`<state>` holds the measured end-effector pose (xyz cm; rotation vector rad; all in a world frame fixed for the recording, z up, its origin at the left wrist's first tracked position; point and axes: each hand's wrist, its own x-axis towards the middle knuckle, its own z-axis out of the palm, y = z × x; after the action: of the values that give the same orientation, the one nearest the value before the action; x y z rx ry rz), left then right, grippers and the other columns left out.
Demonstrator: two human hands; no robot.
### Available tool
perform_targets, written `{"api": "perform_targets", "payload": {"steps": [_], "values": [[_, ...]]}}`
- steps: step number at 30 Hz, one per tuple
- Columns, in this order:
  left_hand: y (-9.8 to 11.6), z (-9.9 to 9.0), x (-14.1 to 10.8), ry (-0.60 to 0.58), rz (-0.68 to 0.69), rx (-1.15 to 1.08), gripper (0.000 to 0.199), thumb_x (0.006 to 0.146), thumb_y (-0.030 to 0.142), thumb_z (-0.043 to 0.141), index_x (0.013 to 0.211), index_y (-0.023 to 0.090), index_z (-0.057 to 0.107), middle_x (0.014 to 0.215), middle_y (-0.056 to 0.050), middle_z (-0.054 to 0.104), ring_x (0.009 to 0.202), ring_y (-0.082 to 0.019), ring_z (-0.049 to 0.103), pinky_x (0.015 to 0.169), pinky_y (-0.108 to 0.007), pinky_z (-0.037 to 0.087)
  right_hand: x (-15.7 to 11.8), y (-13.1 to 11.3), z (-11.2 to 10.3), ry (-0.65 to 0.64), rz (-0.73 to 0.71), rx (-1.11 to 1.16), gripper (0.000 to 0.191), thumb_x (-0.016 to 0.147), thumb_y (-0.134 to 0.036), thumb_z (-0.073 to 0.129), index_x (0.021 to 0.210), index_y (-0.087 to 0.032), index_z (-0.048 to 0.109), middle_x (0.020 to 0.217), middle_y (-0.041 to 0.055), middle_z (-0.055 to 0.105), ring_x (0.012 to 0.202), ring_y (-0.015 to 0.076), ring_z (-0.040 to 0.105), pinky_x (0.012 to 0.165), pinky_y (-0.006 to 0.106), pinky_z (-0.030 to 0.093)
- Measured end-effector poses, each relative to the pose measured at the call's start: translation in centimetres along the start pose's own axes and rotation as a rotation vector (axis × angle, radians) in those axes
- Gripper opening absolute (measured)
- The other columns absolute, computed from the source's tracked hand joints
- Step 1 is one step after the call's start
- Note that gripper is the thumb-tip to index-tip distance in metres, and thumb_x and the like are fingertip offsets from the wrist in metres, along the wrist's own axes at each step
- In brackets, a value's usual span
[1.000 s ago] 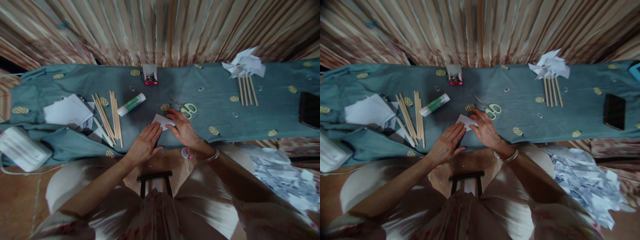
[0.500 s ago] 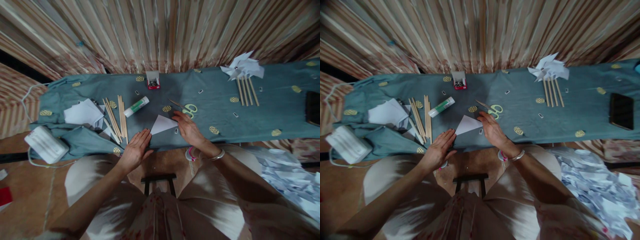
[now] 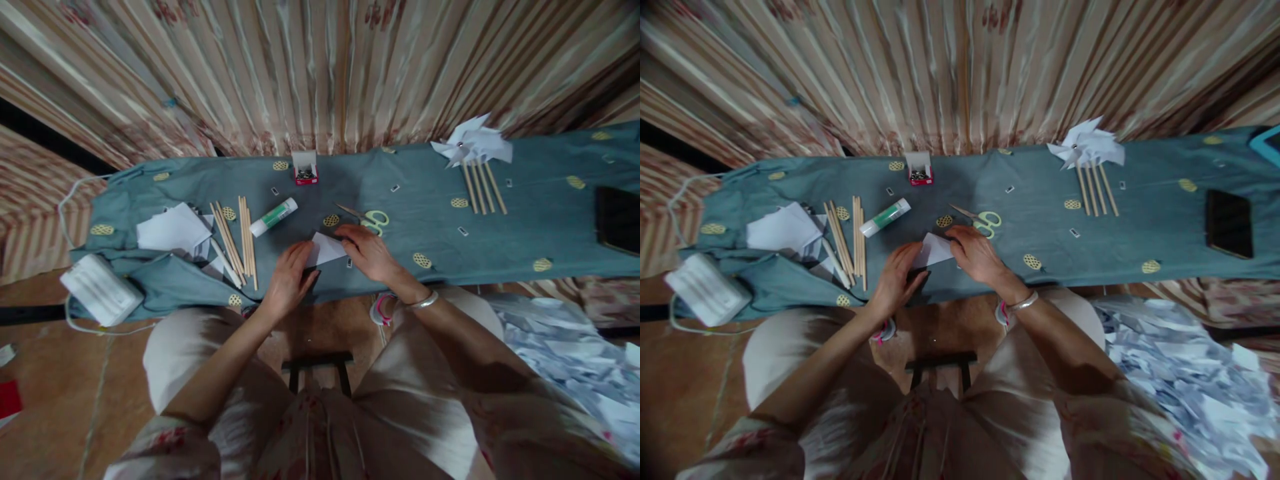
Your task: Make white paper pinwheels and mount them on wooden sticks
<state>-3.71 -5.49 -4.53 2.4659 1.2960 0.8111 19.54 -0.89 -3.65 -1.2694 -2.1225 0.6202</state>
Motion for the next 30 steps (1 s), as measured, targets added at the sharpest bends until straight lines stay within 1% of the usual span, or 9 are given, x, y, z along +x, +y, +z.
{"api": "perform_targets", "payload": {"steps": [4,10,13,16,18,20,23,26,30], "values": [[-0.2,1.3,1.4,0.008,-0.049,-0.033,0.058,0.094,0.026,0.055,0.147,0.013,0.037,0.136,-0.020,0.059,0.124,-0.031,0.055,0.103,-0.051,0.049,0.0,-0.2,-0.1,0.002,0.022,0.010,0.032,0.094,-0.024,0.041,0.112,-0.017,0.067,0.115,0.0110,0.073,0.109,0.0246,0.066,0.100,0.041,0.050],[0.3,1.6,2.1,0.061,-0.038,-0.072,0.066,0.090,0.015,0.051,0.152,0.019,0.030,0.142,-0.018,0.055,0.127,-0.030,0.054,0.105,-0.052,0.047,0.0,-0.2,-0.5,-0.007,0.055,0.053,0.033,0.093,-0.022,0.042,0.112,-0.018,0.068,0.115,0.0089,0.074,0.109,0.0231,0.067,0.098,0.038,0.051],[0.9,1.7,2.3,0.060,-0.041,-0.113,0.066,0.090,0.010,0.047,0.152,0.021,0.029,0.142,-0.016,0.054,0.122,-0.026,0.058,0.103,-0.047,0.050,0.1,-0.4,-0.8,0.006,0.118,0.075,0.033,0.094,-0.022,0.041,0.113,-0.020,0.069,0.114,0.0073,0.075,0.106,0.0227,0.069,0.096,0.038,0.052],[1.3,1.8,2.5,0.057,-0.012,-0.134,0.061,0.091,0.007,0.042,0.150,0.020,0.033,0.138,-0.015,0.057,0.118,-0.022,0.061,0.098,-0.040,0.054,0.3,-0.4,-0.9,0.012,0.207,0.123,0.029,0.095,-0.033,0.048,0.111,-0.020,0.069,0.103,0.0071,0.077,0.091,0.0221,0.072,0.083,0.036,0.055],[1.3,1.6,2.5,0.070,0.033,-0.099,0.054,0.092,0.006,0.041,0.145,0.017,0.042,0.132,-0.014,0.060,0.118,-0.022,0.060,0.098,-0.039,0.053,0.5,-0.2,-0.8,-0.002,0.264,0.212,0.030,0.090,-0.038,0.058,0.110,-0.019,0.068,0.090,0.0059,0.077,0.077,0.0203,0.071,0.071,0.032,0.055],[1.2,1.3,2.6,0.069,0.059,-0.040,0.047,0.092,0.005,0.040,0.136,0.016,0.054,0.122,-0.013,0.065,0.113,-0.022,0.061,0.095,-0.039,0.052,0.6,0.1,-0.7,-0.002,0.305,0.309,0.032,0.084,-0.036,0.065,0.110,-0.018,0.068,0.079,0.0034,0.075,0.066,0.0176,0.068,0.061,0.028,0.052],[0.7,0.4,2.6,0.006,0.083,0.035,0.039,0.092,0.006,0.042,0.115,0.020,0.070,0.103,-0.009,0.071,0.099,-0.022,0.062,0.086,-0.039,0.051,0.6,0.3,-0.6,0.036,0.342,0.380,0.036,0.082,-0.030,0.064,0.115,-0.018,0.065,0.071,-0.0001,0.072,0.057,0.0148,0.063,0.054,0.026,0.047],[0.2,-0.3,2.6,-0.019,0.104,0.078,0.037,0.091,0.005,0.044,0.098,0.022,0.076,0.093,-0.008,0.073,0.096,-0.023,0.061,0.084,-0.041,0.048,0.2,0.2,-0.7,0.065,0.341,0.381,0.042,0.081,-0.025,0.060,0.123,-0.018,0.063,0.070,-0.0017,0.071,0.056,0.0135,0.061,0.054,0.025,0.047],[-0.6,-0.6,2.4,-0.001,0.083,0.115,0.036,0.089,0.005,0.045,0.091,0.023,0.077,0.092,-0.007,0.076,0.096,-0.024,0.059,0.079,-0.041,0.048,-1.1,-0.2,-0.8,0.060,0.297,0.413,0.040,0.085,-0.026,0.058,0.124,-0.019,0.065,0.073,-0.0013,0.071,0.060,0.0138,0.063,0.063,0.028,0.053]]}}
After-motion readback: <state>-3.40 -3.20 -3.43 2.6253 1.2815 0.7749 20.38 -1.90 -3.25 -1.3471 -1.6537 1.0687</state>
